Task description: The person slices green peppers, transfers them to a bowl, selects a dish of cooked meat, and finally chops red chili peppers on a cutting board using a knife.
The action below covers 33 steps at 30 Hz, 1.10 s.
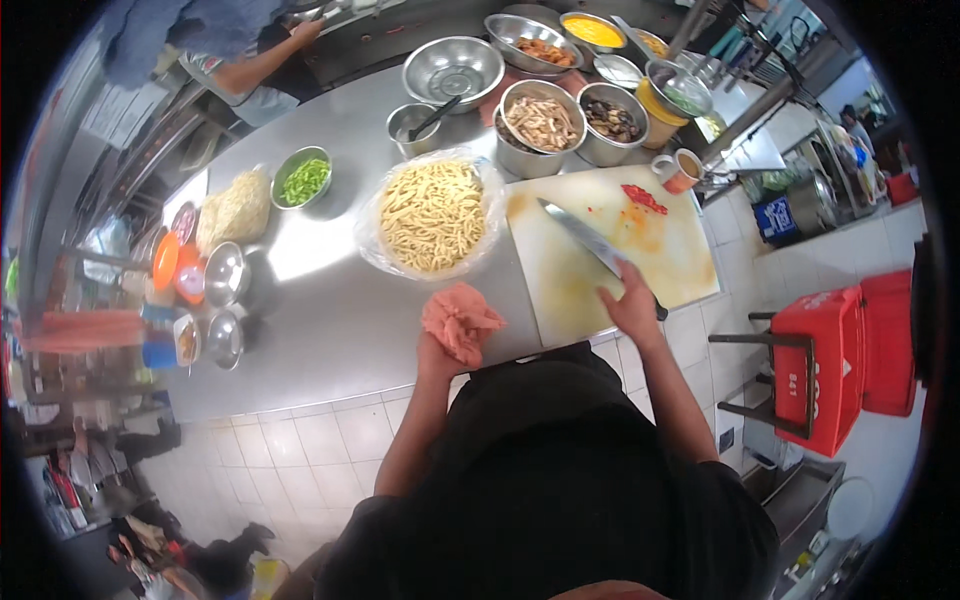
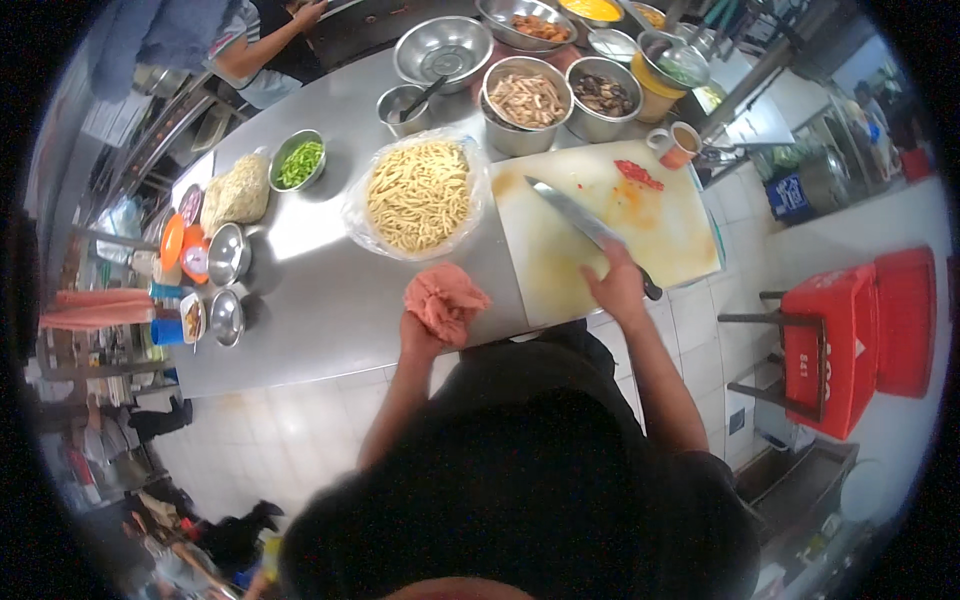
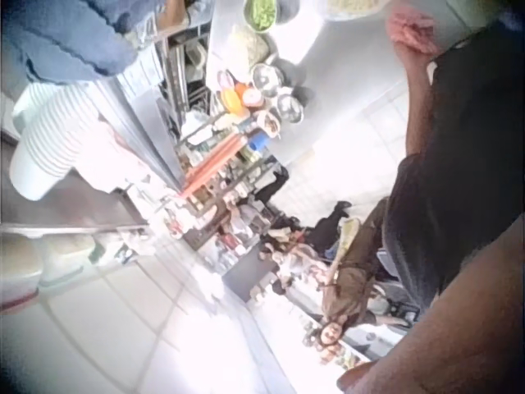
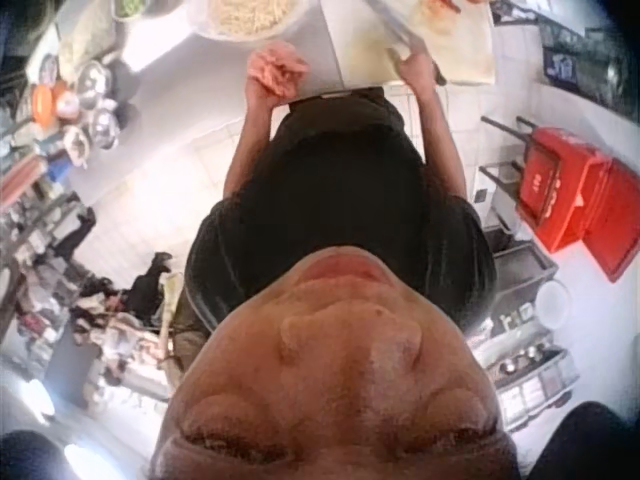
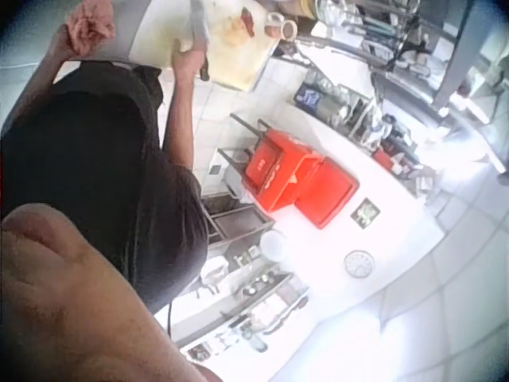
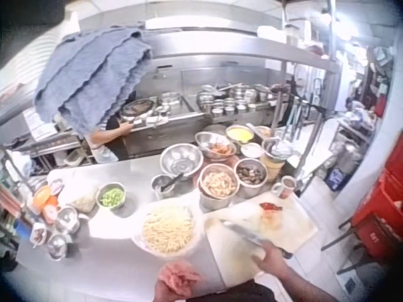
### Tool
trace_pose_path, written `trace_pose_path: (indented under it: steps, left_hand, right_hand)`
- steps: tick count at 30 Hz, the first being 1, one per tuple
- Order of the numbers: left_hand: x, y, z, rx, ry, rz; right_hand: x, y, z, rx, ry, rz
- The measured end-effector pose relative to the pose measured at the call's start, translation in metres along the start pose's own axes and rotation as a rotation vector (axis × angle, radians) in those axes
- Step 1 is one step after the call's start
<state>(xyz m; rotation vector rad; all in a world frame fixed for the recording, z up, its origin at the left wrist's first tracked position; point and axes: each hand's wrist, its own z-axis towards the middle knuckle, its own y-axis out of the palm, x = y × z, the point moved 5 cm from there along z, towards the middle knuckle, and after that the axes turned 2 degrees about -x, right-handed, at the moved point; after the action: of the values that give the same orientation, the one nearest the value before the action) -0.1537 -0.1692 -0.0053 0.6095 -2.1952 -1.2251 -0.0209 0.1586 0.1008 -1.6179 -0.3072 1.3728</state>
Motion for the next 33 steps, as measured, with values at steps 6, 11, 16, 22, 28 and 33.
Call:
trace_pose_path:
  steps: [6,11,16,22,28,33]
  left_hand:
    - [0.051,-0.025,-0.003,0.128,0.387,0.967]
    - [0.041,0.041,-0.004,-0.016,1.008,1.814]
    - [0.006,0.078,0.007,-0.263,1.127,2.161]
    - [0.013,0.028,0.042,-0.131,0.897,2.437]
    - [0.002,0.023,0.026,-0.036,0.645,2.395]
    - [-0.001,0.029,0.013,0.109,0.791,2.286]
  right_hand:
    - [0.120,-0.017,-0.043,0.031,0.198,-0.286]
    - [0.082,-0.018,-0.033,0.057,0.142,-0.233]
    - [0.090,-0.049,-0.032,0.315,0.111,-0.129]
    - [-0.031,-0.239,0.080,0.993,-0.203,0.487]
    - [-0.132,-0.427,0.160,1.201,-0.707,0.332]
    - [-0.211,-0.499,0.272,0.987,-0.592,0.099]
